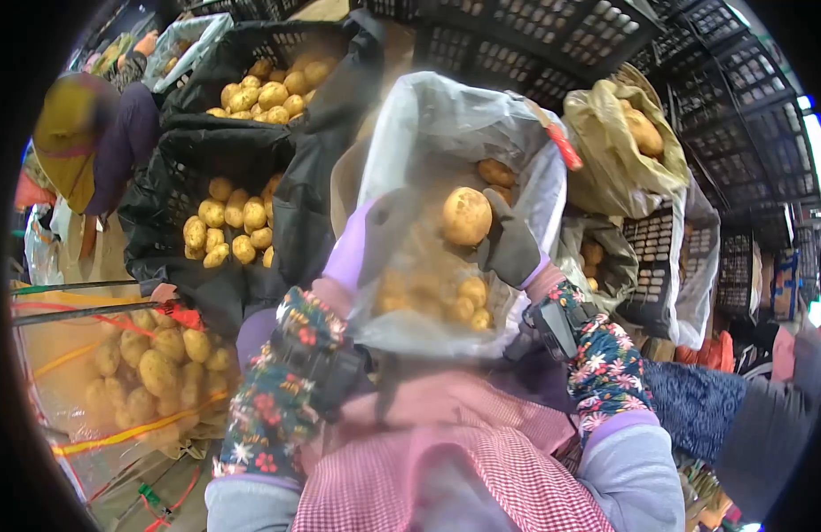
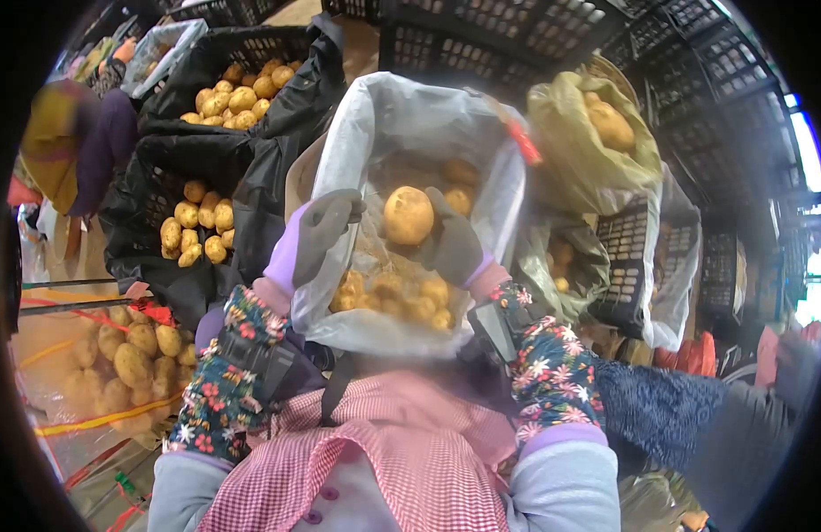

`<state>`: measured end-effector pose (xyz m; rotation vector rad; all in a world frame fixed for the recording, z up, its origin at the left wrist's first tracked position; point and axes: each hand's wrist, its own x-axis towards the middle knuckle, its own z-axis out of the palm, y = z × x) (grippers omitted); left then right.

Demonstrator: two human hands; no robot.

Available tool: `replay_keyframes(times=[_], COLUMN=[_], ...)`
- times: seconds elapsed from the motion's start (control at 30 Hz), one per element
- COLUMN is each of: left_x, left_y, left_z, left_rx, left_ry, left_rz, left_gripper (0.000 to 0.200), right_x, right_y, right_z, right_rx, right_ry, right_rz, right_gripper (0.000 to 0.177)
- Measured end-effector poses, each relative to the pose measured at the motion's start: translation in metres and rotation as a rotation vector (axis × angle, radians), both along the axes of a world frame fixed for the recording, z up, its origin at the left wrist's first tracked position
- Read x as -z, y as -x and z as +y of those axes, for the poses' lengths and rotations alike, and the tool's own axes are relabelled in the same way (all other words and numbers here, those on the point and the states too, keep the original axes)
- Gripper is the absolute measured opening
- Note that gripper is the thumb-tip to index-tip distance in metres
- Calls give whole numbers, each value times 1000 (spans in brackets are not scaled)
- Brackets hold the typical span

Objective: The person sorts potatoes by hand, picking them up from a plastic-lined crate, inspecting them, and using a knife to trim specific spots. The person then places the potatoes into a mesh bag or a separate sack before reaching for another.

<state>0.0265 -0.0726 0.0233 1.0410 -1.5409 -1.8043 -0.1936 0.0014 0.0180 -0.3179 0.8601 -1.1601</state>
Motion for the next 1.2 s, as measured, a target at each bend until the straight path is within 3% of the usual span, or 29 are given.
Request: replay_keyframes(times=[0.03, 0.13, 0.27, 0.33, 0.4, 0.6, 0.67, 0.77, 0.87, 0.97, 1.07, 1.17, 1.2], left_x=[12, 8, 16, -7, -3, 36, 57, 64, 67, 63, 5, 14, 5], left_y=[2, 12, 28, 47, 56, 71, 77, 74, 64, 38, 35, 28, 29], left_z=[3, 29, 67, 77, 74, 64, 64, 57, 43, 38, 49, 55, 58], left_rx=[-4, -26, -58, -87, -159, -354, -403, -382, -294, -83, -24, 104, 140], left_ry=[43, -2, 122, 161, 127, 194, 231, 1, -175, 85, -52, 880, 783], left_rz=[-23, -4, 23, -55, 7, -122, -134, -115, -220, -141, -107, -281, -286], left_gripper=[37, 36, 38, 39, 36, 31, 32, 26, 25, 33, 57, 78, 83], right_x=[-1, -35, -37, -48, -46, -10, -5, 3, -13, -7, 18, -13, -24], right_y=[6, 2, -4, -9, -10, -6, -3, -3, -2, 0, 4, 0, -4], right_z=[7, 38, 57, 58, 56, 51, 52, 51, 50, 48, 42, 48, 47], right_rx=[-16, 10, 9, -95, -120, -94, -125, -134, -260, -251, -246, -222, -181], right_ry=[-51, -104, 21, 472, 674, 489, 530, 578, 315, 384, 433, 499, 311], right_rz=[-119, -99, -25, 381, 668, 736, 927, 1254, 1018, 1139, 1191, 1225, 842], right_gripper=[54, 54, 51, 42, 44, 37, 42, 58, 63, 66, 68, 53, 54])
